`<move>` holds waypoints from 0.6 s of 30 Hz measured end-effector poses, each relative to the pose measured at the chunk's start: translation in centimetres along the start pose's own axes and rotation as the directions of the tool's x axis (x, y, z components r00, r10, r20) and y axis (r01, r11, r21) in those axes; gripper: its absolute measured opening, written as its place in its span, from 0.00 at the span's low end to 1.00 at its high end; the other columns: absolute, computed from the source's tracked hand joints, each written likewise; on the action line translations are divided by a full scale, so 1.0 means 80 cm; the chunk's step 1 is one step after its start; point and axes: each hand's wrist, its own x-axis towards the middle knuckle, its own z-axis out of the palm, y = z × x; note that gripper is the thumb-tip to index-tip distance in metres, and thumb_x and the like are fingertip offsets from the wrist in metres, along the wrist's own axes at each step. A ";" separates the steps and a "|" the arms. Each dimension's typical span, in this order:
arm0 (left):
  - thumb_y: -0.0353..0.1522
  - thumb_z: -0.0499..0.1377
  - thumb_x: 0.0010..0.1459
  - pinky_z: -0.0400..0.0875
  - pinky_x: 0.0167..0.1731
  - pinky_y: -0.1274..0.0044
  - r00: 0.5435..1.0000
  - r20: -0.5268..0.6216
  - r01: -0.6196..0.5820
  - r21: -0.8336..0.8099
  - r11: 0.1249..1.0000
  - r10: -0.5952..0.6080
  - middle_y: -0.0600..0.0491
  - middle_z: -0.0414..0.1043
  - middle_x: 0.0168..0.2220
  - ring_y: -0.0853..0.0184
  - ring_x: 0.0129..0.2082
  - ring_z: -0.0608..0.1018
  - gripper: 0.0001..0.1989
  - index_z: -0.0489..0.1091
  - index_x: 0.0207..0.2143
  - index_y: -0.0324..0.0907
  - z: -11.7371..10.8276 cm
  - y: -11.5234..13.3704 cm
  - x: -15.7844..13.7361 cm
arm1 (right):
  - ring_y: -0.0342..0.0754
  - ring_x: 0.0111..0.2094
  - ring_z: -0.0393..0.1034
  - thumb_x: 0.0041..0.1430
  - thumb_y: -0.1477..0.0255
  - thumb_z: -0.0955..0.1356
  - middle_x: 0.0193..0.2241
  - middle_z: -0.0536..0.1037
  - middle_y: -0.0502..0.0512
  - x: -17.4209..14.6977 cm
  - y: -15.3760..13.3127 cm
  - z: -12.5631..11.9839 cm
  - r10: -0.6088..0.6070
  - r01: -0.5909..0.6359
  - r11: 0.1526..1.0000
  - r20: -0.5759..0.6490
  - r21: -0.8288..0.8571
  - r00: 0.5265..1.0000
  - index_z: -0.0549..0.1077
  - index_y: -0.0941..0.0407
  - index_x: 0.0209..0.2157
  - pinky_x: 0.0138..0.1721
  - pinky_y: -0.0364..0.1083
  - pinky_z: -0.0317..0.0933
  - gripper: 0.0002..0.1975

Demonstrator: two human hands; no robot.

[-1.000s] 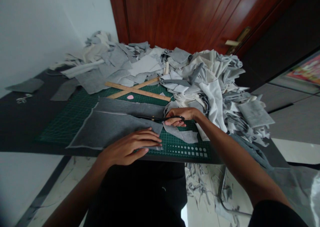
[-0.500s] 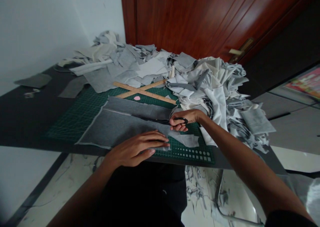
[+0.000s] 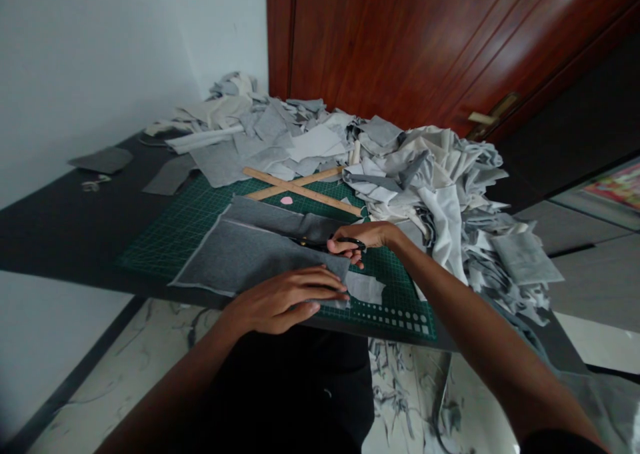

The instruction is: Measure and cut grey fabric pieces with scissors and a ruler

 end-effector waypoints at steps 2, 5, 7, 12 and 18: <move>0.31 0.50 0.72 0.60 0.69 0.61 1.000 0.002 0.000 -0.003 1.000 0.000 0.47 0.72 0.63 0.59 0.67 0.70 0.20 0.71 0.62 0.45 0.000 0.000 0.000 | 0.37 0.18 0.55 0.53 0.36 0.70 0.17 0.58 0.40 0.001 0.001 0.000 -0.015 0.015 0.999 -0.002 -0.041 1.000 0.58 0.54 0.23 0.21 0.40 0.62 0.36; 0.31 0.50 0.72 0.58 0.70 0.61 1.000 0.010 0.006 -0.002 1.000 -0.006 0.47 0.72 0.64 0.60 0.67 0.70 0.20 0.71 0.62 0.44 0.000 -0.001 0.000 | 0.38 0.18 0.57 0.53 0.35 0.69 0.17 0.60 0.41 0.002 0.006 0.001 -0.029 0.026 0.996 -0.028 -0.084 0.999 0.59 0.54 0.24 0.21 0.41 0.62 0.35; 0.30 0.50 0.72 0.58 0.70 0.61 1.000 0.017 0.010 -0.003 1.000 -0.010 0.48 0.72 0.64 0.60 0.67 0.70 0.20 0.71 0.62 0.44 0.000 -0.001 0.000 | 0.38 0.17 0.57 0.54 0.36 0.69 0.17 0.60 0.41 0.002 0.009 0.004 -0.041 0.037 0.997 -0.060 -0.068 0.997 0.60 0.54 0.24 0.20 0.40 0.60 0.35; 0.30 0.49 0.72 0.59 0.69 0.64 1.000 0.025 0.016 0.000 1.000 -0.016 0.47 0.72 0.63 0.61 0.66 0.70 0.21 0.71 0.62 0.42 -0.001 -0.001 0.000 | 0.35 0.16 0.53 0.55 0.41 0.72 0.17 0.58 0.39 0.004 0.010 0.011 -0.065 0.068 0.997 -0.063 0.041 0.996 0.59 0.54 0.24 0.17 0.38 0.53 0.33; 0.29 0.50 0.72 0.62 0.68 0.62 0.999 0.025 0.028 -0.010 1.000 -0.027 0.48 0.73 0.63 0.60 0.65 0.71 0.20 0.70 0.62 0.45 -0.002 0.002 0.000 | 0.35 0.15 0.53 0.55 0.42 0.73 0.16 0.58 0.39 0.006 0.009 0.010 -0.069 0.072 0.995 -0.043 0.073 0.997 0.59 0.55 0.23 0.16 0.37 0.52 0.33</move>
